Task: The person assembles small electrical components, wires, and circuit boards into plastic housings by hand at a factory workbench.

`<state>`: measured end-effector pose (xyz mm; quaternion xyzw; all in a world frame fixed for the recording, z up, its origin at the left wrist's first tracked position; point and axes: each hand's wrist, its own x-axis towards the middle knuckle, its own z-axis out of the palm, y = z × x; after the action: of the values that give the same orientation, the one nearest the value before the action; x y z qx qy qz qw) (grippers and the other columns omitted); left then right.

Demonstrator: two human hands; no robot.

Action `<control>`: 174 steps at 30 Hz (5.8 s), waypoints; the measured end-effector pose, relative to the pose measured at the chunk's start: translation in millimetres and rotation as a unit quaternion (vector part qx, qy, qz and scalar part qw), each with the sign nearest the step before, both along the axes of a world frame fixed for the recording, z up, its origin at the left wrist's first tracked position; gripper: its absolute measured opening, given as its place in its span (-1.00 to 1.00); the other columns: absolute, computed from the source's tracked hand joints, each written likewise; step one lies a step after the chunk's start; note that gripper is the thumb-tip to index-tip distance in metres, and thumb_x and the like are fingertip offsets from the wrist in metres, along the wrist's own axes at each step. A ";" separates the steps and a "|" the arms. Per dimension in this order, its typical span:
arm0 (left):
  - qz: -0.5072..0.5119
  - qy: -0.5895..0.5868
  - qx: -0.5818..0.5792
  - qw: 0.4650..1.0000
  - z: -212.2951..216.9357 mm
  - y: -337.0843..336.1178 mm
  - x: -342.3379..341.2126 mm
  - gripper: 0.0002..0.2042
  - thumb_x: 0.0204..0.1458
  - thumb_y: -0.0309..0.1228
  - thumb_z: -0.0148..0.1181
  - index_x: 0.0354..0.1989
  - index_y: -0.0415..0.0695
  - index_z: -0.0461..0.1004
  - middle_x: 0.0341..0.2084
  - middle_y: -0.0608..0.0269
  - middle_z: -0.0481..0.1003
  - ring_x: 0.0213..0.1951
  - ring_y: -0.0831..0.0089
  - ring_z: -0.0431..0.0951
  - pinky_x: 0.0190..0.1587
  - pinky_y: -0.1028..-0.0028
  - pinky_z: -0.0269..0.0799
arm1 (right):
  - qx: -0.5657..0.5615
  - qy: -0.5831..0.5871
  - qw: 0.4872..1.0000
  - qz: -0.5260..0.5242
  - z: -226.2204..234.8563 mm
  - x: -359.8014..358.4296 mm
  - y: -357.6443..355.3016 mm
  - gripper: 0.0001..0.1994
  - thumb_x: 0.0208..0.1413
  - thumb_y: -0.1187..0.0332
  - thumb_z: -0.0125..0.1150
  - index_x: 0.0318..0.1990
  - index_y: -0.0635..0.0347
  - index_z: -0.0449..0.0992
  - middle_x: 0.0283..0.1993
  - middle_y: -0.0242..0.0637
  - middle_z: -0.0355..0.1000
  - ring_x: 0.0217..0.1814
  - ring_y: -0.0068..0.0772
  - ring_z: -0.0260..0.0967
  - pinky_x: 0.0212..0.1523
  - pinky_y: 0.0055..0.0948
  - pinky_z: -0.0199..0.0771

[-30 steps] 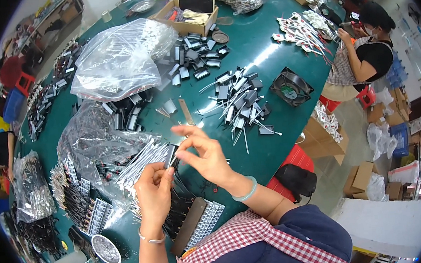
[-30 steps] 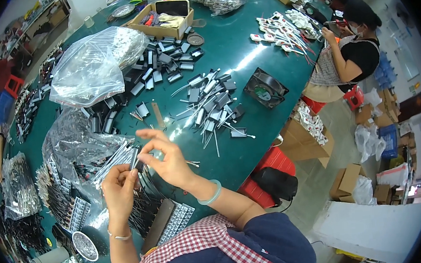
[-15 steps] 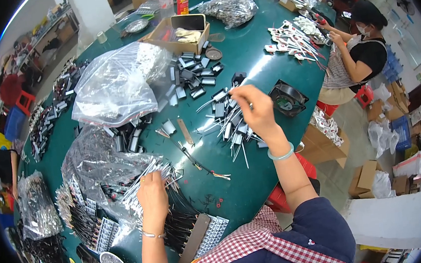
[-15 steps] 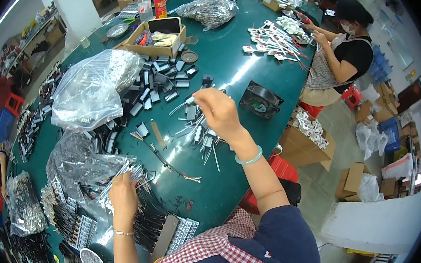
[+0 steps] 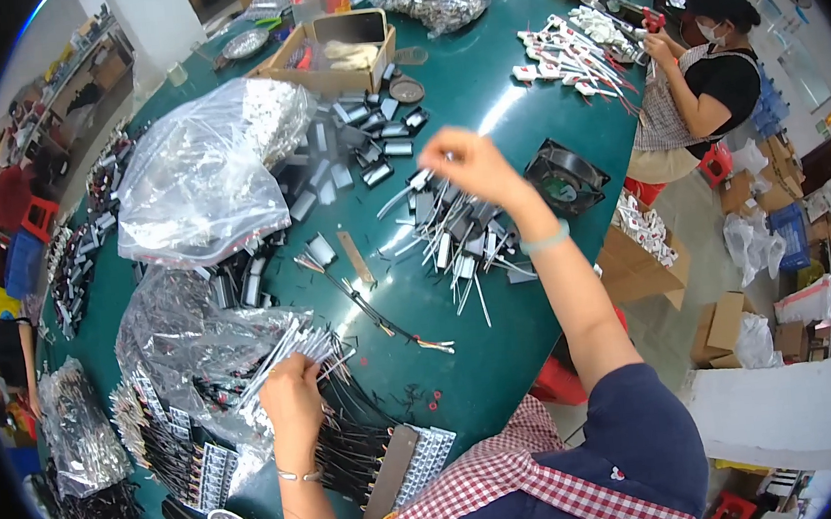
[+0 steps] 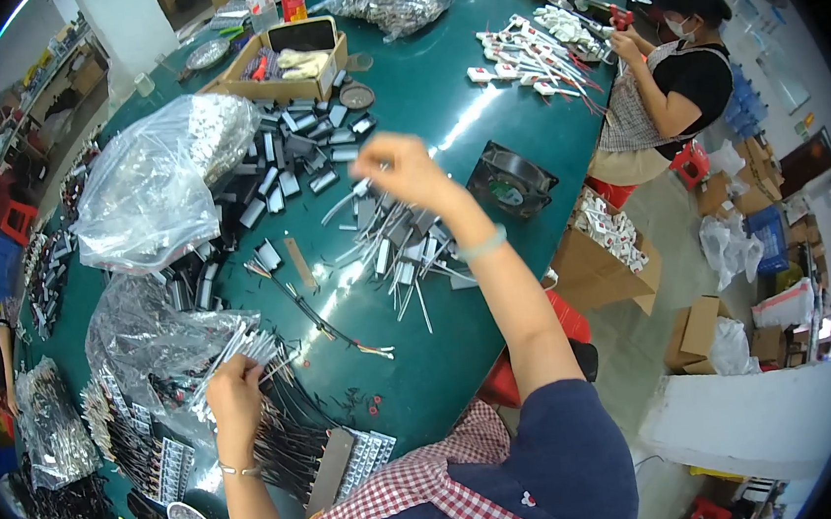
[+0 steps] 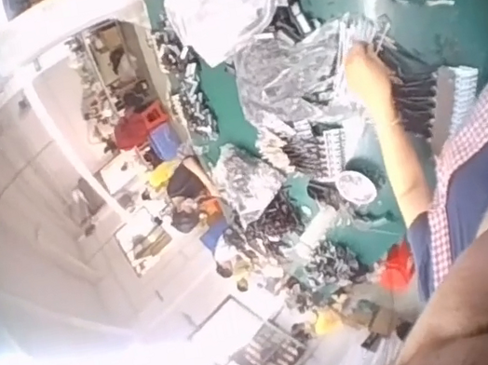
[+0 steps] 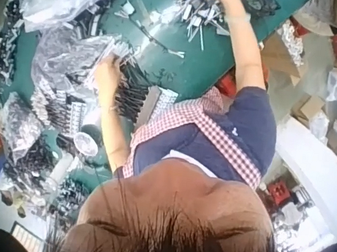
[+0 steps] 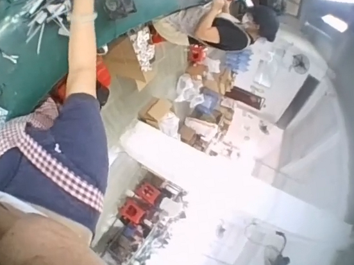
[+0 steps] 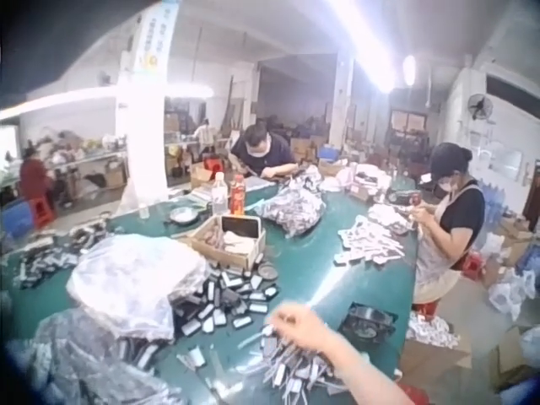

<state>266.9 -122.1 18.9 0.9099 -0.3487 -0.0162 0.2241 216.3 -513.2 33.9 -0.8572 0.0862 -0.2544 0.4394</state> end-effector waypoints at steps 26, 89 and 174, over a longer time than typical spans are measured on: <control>0.058 0.153 -0.215 0.963 39.3 15.8 -9.6 -0.76 0.27 -0.36 -0.07 -0.16 -0.23 0.51 -0.28 -0.02 0.56 -0.20 0.05 0.57 -0.11 0.31 0.42 | 0.438 -0.064 0.896 0.036 38.2 -13.5 71.7 -0.81 0.17 0.34 0.23 -0.39 0.29 0.49 -0.40 -0.25 0.48 -0.35 -0.34 0.53 -0.34 -0.44 0.51; 0.036 0.262 -0.202 0.943 40.7 -12.8 -33.1 -0.84 0.11 -0.52 0.18 -0.17 -0.29 0.47 -0.43 0.13 0.58 -0.44 0.46 0.54 -0.39 0.48 0.43 | 0.335 -0.128 0.934 0.007 32.6 -55.5 139.9 -0.94 0.24 0.49 0.05 -0.26 0.29 0.43 -0.06 -0.20 0.46 -0.22 -0.51 0.48 -0.19 -0.54 0.45; -0.021 0.040 -0.285 0.957 77.6 17.6 -58.7 -0.87 0.10 -0.61 0.11 -0.23 -0.26 0.56 -0.51 0.21 0.48 -0.50 0.48 0.45 -0.46 0.53 0.35 | 0.263 -0.023 0.959 0.105 15.3 -64.2 224.2 -0.90 -0.02 0.60 0.27 -0.34 0.29 0.50 0.20 -0.18 0.26 0.14 -0.36 0.32 0.01 -0.43 0.45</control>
<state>208.1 -104.5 96.5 0.7995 -0.3483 0.0433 0.4875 152.1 -288.9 49.2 -0.7094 0.0491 -0.1949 0.6756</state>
